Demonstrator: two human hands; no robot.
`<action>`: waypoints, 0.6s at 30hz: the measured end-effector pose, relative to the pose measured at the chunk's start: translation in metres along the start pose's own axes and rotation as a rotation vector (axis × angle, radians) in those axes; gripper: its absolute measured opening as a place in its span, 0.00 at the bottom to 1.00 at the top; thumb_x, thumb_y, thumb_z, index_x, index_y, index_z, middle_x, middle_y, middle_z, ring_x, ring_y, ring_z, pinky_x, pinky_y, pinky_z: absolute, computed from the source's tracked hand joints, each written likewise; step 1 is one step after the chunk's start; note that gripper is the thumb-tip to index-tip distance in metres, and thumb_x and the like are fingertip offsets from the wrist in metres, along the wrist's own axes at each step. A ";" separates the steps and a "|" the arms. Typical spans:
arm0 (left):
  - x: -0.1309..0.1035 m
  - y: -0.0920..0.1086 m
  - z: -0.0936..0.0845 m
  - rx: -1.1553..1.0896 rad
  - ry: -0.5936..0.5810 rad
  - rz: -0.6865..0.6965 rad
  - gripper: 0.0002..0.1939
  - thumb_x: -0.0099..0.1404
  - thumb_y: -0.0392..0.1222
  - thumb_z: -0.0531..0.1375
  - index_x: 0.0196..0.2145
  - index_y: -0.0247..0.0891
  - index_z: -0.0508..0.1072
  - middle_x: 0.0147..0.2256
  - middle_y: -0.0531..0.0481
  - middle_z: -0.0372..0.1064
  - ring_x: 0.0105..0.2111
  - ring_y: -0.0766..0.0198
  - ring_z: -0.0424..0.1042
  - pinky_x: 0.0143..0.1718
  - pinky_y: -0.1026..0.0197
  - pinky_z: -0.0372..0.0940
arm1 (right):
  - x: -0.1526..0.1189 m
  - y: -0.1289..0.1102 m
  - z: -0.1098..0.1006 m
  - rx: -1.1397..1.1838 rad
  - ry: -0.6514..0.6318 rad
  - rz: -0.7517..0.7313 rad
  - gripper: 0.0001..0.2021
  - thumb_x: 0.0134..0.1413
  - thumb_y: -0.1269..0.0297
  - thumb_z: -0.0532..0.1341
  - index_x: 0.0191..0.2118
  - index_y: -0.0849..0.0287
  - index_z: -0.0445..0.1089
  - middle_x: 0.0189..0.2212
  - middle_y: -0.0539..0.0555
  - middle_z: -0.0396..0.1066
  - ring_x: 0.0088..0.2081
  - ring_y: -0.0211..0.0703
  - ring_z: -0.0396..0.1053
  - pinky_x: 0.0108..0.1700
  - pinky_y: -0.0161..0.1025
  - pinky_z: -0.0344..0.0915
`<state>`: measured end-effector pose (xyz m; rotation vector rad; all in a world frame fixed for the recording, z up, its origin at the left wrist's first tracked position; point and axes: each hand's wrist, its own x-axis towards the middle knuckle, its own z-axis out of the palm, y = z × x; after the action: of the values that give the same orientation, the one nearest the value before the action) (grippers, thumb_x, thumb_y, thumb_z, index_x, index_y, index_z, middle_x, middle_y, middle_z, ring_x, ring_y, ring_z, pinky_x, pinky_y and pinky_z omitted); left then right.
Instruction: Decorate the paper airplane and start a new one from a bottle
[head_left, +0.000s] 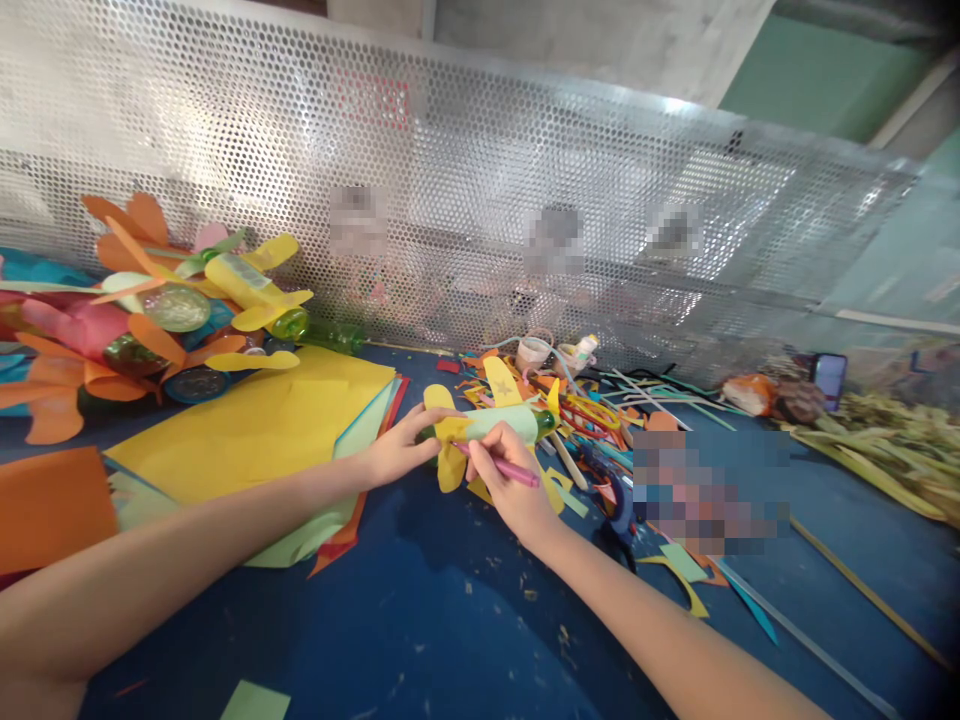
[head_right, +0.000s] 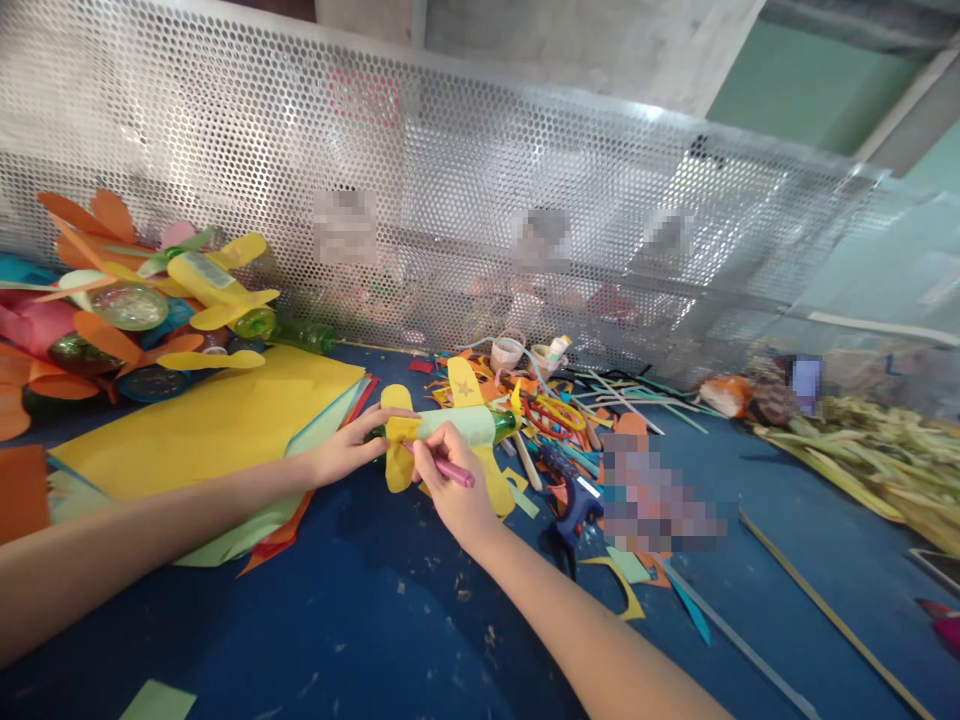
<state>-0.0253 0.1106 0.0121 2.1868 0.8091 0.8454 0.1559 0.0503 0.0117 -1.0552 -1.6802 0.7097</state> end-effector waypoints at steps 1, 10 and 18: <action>0.000 0.000 0.000 -0.002 0.004 0.003 0.20 0.64 0.45 0.50 0.53 0.41 0.64 0.48 0.46 0.62 0.54 0.57 0.57 0.57 0.56 0.52 | 0.000 0.000 0.000 -0.003 0.002 -0.002 0.11 0.60 0.58 0.52 0.27 0.54 0.54 0.20 0.47 0.66 0.25 0.39 0.66 0.32 0.38 0.62; 0.000 0.003 0.000 0.004 0.000 -0.014 0.21 0.64 0.45 0.50 0.53 0.39 0.63 0.47 0.45 0.61 0.53 0.56 0.58 0.56 0.55 0.52 | 0.000 0.000 -0.001 0.019 -0.013 0.006 0.12 0.59 0.58 0.53 0.27 0.55 0.55 0.19 0.46 0.66 0.23 0.38 0.66 0.30 0.36 0.61; 0.000 0.002 0.000 -0.003 0.003 0.004 0.20 0.64 0.45 0.50 0.52 0.41 0.64 0.47 0.46 0.62 0.53 0.56 0.57 0.56 0.55 0.52 | 0.000 -0.002 -0.002 0.024 -0.040 0.002 0.11 0.59 0.58 0.53 0.28 0.55 0.55 0.20 0.47 0.67 0.25 0.38 0.67 0.31 0.37 0.62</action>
<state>-0.0250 0.1094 0.0137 2.1849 0.8050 0.8520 0.1568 0.0498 0.0140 -1.0325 -1.7007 0.7549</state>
